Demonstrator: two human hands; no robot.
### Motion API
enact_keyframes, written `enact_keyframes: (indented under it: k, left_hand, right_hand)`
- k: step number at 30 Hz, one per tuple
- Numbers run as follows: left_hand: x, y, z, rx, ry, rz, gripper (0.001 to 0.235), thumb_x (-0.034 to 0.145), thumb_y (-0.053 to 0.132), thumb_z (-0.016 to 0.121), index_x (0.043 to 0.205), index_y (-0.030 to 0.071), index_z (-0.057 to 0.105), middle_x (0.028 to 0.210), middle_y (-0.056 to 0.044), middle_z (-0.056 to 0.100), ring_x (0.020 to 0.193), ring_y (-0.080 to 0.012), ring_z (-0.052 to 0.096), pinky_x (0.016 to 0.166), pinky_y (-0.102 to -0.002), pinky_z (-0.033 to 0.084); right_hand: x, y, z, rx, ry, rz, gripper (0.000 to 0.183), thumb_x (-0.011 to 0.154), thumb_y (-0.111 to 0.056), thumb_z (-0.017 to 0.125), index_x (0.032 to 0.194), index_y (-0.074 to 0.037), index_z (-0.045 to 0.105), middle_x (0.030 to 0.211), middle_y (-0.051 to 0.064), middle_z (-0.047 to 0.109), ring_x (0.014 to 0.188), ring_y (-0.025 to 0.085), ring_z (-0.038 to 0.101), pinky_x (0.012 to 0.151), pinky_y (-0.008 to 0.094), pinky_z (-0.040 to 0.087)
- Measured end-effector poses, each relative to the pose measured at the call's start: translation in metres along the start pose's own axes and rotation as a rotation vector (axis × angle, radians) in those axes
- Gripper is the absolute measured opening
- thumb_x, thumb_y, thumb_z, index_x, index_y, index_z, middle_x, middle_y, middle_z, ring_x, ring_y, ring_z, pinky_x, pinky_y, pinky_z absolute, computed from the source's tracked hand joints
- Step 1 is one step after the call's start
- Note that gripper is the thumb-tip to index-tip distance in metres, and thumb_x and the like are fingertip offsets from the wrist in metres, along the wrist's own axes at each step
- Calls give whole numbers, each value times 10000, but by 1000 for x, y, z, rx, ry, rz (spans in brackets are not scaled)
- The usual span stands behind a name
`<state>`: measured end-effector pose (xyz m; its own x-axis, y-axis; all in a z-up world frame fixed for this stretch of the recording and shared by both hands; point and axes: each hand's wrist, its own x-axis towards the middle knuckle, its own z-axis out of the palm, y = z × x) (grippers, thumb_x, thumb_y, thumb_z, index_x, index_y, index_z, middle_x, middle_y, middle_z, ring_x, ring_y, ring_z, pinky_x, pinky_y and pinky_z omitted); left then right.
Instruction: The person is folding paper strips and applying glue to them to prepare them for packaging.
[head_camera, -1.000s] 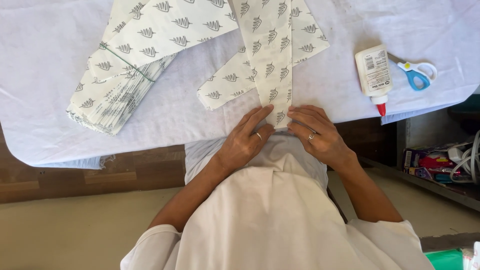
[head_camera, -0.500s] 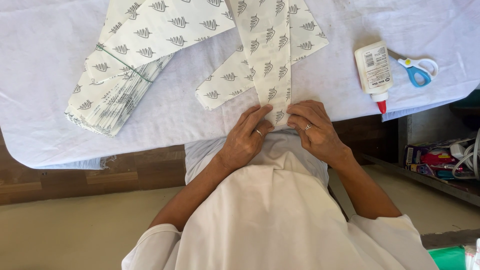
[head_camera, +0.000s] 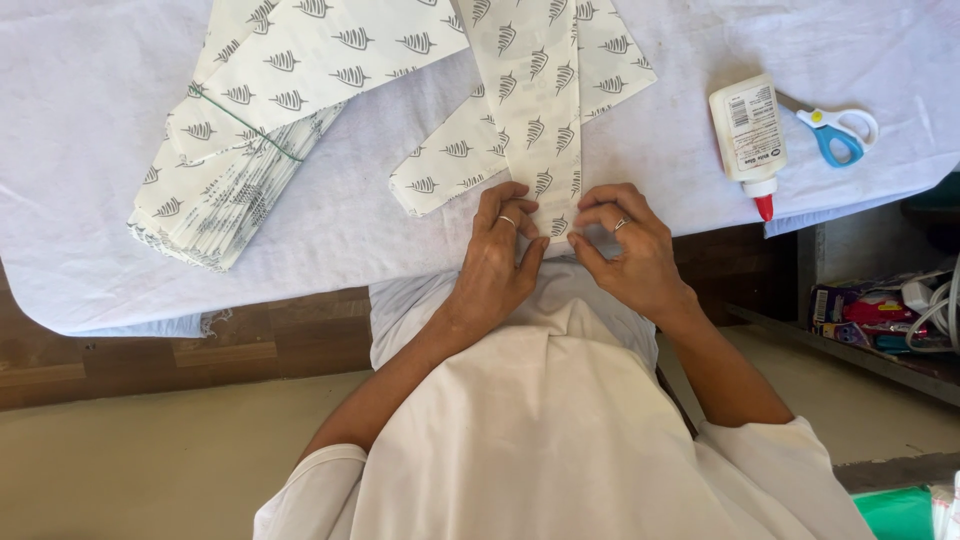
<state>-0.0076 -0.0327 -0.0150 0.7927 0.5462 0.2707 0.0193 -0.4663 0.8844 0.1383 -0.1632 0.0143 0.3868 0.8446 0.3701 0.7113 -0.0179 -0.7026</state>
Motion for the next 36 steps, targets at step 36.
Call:
enact_keyframes:
  k: [36]
  left_hand:
    - [10, 7, -12, 55, -97, -41, 286, 829, -97, 735, 1026, -3, 550, 1204, -167, 516, 1164, -420, 654, 1055, -457, 525]
  right_hand:
    - [2, -6, -3, 149, 67, 198, 185, 826, 64, 758, 955, -64, 723, 1040, 92, 660, 1019, 285, 687, 925, 397, 527]
